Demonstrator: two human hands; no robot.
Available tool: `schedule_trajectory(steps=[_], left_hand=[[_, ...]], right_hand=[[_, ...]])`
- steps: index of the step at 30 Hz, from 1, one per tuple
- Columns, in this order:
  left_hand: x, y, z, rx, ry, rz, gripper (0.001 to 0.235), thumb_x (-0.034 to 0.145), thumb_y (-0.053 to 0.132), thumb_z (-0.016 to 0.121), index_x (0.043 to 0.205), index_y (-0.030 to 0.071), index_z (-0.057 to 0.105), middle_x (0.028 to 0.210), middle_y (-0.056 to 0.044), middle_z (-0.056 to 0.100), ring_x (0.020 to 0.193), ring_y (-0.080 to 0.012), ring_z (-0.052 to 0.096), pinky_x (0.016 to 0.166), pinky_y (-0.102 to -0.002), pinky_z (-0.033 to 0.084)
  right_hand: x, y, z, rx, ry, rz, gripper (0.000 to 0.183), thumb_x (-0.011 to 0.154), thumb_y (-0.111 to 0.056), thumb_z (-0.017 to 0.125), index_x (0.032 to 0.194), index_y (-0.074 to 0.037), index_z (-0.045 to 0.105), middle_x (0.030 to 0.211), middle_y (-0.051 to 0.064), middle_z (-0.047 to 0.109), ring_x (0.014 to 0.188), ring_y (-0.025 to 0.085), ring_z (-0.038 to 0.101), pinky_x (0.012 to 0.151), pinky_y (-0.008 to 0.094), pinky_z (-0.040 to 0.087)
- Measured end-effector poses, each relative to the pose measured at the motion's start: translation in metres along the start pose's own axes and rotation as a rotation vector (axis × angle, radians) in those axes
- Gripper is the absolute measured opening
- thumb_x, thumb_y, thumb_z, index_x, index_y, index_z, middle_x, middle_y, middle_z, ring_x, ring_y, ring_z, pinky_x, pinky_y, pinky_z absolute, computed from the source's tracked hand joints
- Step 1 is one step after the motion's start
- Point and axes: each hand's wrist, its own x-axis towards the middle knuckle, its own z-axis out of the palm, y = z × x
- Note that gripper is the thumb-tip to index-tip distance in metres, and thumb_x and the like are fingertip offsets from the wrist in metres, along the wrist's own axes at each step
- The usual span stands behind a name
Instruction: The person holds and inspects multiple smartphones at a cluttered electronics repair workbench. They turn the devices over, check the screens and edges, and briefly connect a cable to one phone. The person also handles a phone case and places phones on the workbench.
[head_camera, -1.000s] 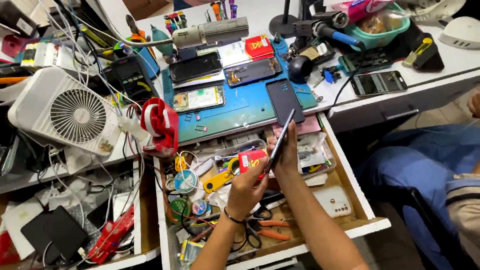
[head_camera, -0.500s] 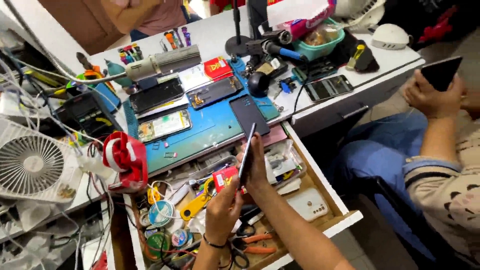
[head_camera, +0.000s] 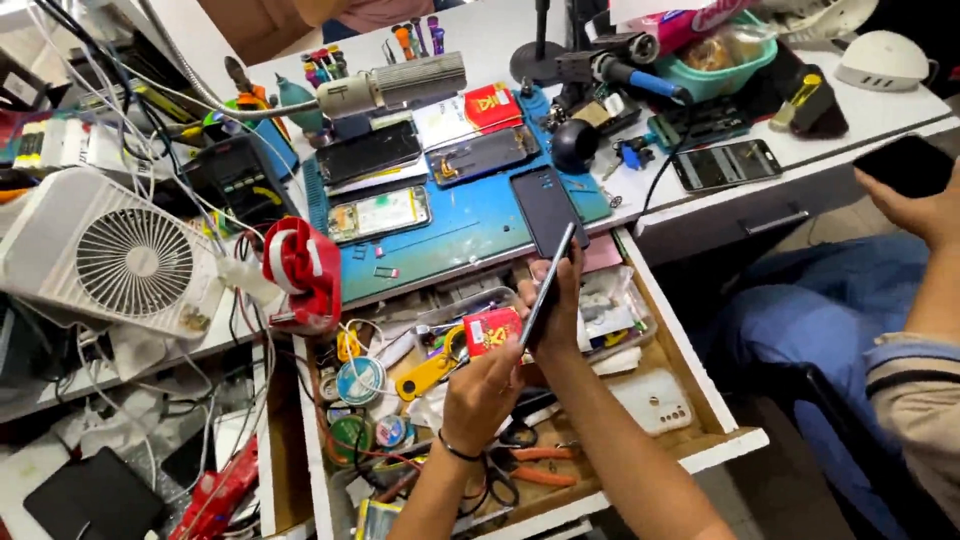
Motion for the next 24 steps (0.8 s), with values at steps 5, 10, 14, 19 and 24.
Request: schedule_trajectory(steps=[5,10,14,19,24], left_hand=[[-0.0017,-0.0015,-0.0005,-0.018,-0.001,0.01,0.08,0.09,-0.013,0.072,0.156,0.013,0.033,0.104,-0.02,0.073,0.076,-0.0238,0.071,0.069,-0.036,0.063],[-0.0033,-0.0022,-0.0003,0.006,0.005,0.005,0.076,0.091,-0.012,0.071,0.154,0.012,0.034,0.105,-0.02,0.073,0.077,-0.025,0.072,0.068,-0.036,0.062],[-0.0057,-0.0039,0.0015,-0.005,0.012,0.004,0.076,0.092,-0.011,0.07,0.154,0.012,0.034,0.102,-0.018,0.073,0.074,-0.0233,0.07,0.065,-0.035,0.061],[-0.0075,-0.0043,0.0018,-0.005,0.006,-0.004,0.073,0.092,-0.012,0.069,0.152,0.011,0.036,0.1,-0.018,0.072,0.072,-0.0243,0.069,0.065,-0.036,0.06],[-0.0085,-0.0047,0.0024,-0.01,0.003,-0.017,0.072,0.091,-0.011,0.069,0.151,0.011,0.037,0.104,-0.02,0.073,0.076,-0.0257,0.072,0.067,-0.037,0.062]], right_hand=[[0.0008,0.0014,-0.0041,-0.038,-0.055,-0.025,0.058,0.092,-0.04,0.071,0.141,-0.03,0.041,0.083,0.001,0.049,0.051,0.007,0.05,0.04,0.017,0.044],[0.0005,0.0016,-0.0032,-0.065,-0.054,-0.034,0.059,0.091,-0.041,0.072,0.141,-0.03,0.041,0.083,0.001,0.049,0.052,0.007,0.051,0.041,0.017,0.044],[0.001,0.002,-0.0043,-0.063,-0.06,-0.035,0.061,0.091,-0.041,0.073,0.142,-0.031,0.041,0.083,0.0,0.05,0.053,0.007,0.051,0.041,0.017,0.045],[0.0013,0.0029,-0.0064,-0.08,-0.067,-0.046,0.06,0.092,-0.041,0.071,0.143,-0.031,0.04,0.084,0.001,0.049,0.053,0.007,0.051,0.042,0.017,0.045],[0.0011,0.0022,-0.0041,-0.075,-0.069,-0.044,0.06,0.091,-0.04,0.072,0.142,-0.031,0.041,0.084,0.001,0.05,0.053,0.008,0.053,0.042,0.018,0.047]])
